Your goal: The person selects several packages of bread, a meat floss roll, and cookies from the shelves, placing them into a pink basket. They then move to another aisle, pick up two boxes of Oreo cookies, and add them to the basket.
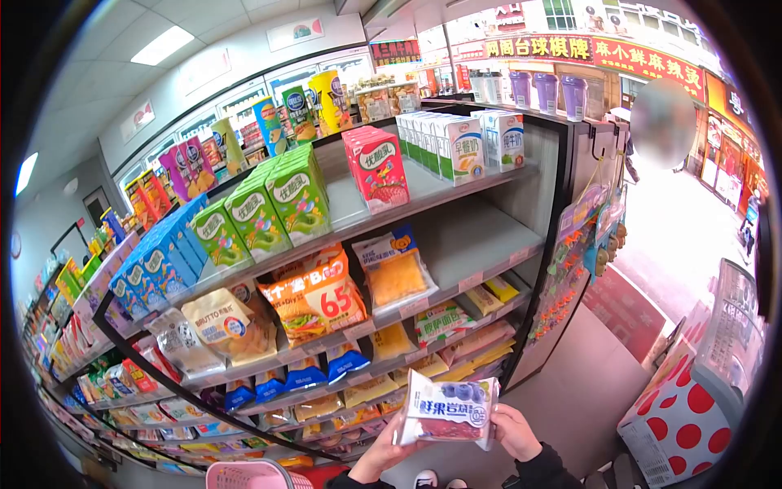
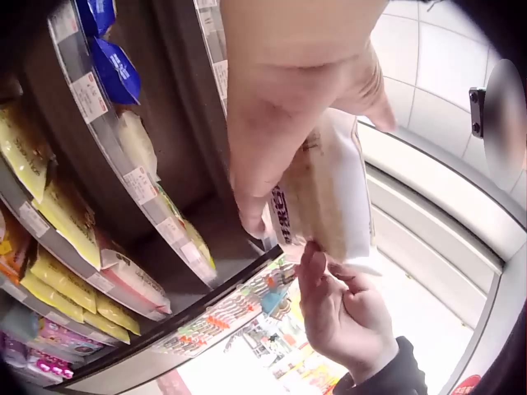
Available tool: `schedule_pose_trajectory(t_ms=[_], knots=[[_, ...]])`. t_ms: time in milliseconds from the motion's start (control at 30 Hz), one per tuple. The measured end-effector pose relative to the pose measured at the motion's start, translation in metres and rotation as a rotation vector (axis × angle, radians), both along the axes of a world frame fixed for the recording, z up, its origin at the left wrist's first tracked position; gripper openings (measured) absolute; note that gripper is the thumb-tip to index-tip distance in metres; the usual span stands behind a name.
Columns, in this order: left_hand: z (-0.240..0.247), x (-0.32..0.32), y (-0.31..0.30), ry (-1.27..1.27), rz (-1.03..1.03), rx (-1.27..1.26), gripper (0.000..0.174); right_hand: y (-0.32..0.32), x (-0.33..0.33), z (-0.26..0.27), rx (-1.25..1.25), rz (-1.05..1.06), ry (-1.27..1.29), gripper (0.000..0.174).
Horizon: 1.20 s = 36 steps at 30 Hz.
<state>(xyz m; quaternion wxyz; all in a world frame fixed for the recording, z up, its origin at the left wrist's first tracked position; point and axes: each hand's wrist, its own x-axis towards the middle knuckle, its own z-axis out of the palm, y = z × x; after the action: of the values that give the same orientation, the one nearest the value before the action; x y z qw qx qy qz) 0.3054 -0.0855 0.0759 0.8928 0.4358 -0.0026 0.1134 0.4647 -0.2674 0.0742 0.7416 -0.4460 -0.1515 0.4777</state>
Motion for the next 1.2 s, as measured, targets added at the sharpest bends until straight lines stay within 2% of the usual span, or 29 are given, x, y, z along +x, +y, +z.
schedule_pose_trajectory(t_ms=[67,100,167,200,233,300,333,433,500,567,700,800,900,1033,1167,1200], knots=[[0.01,0.003,0.008,-0.003,-0.117,-0.16,0.094,0.002,0.01,0.005,-0.031,-0.022,-0.018,0.02],[0.012,0.006,0.012,-0.01,-0.12,-0.162,0.094,0.003,0.015,0.006,-0.07,-0.044,-0.035,0.019],[0.014,0.009,0.021,0.076,-0.121,-0.172,0.086,0.007,0.026,0.005,-0.096,-0.056,-0.098,0.018],[0.012,0.01,0.026,0.084,-0.109,-0.175,0.07,0.011,0.029,0.006,-0.119,-0.064,-0.152,0.017],[0.01,0.013,0.031,0.081,-0.111,-0.18,0.07,0.016,0.029,0.009,-0.142,-0.072,-0.203,0.016],[0.012,0.025,0.037,0.229,0.015,0.063,0.058,0.027,0.031,0.014,-0.14,-0.128,-0.24,0.015],[0.016,0.032,0.04,0.188,0.056,0.071,0.052,0.03,0.037,0.013,-0.154,-0.123,-0.289,0.015],[0.023,0.046,0.054,0.096,0.068,0.085,0.053,0.046,0.049,0.019,-0.142,-0.143,-0.381,0.013],[0.032,0.056,0.063,0.073,0.074,0.077,0.053,0.056,0.053,0.028,-0.083,-0.244,-0.391,0.011],[0.046,0.071,0.071,-0.001,0.1,0.214,0.054,0.064,0.062,0.044,-0.061,-0.266,-0.401,0.011],[0.089,0.104,0.078,-0.015,0.105,0.324,0.054,0.074,0.097,0.08,0.032,-0.307,-0.458,0.013],[0.107,0.136,0.079,-0.062,0.153,0.385,0.053,0.08,0.128,0.115,0.002,-0.297,-0.67,0.011],[0.123,0.169,0.083,-0.004,0.26,0.634,0.055,0.098,0.173,0.126,0.079,-0.409,-0.969,0.009],[0.134,0.217,0.081,-0.071,0.558,0.848,0.061,0.123,0.223,0.138,0.142,-0.382,-0.892,0.012],[0.132,0.253,0.079,0.029,0.626,0.769,0.063,0.15,0.259,0.128,0.176,-0.42,-0.812,0.021],[0.125,0.262,0.085,-0.014,0.668,0.916,0.065,0.155,0.268,0.124,0.145,-0.451,-0.859,0.022]])
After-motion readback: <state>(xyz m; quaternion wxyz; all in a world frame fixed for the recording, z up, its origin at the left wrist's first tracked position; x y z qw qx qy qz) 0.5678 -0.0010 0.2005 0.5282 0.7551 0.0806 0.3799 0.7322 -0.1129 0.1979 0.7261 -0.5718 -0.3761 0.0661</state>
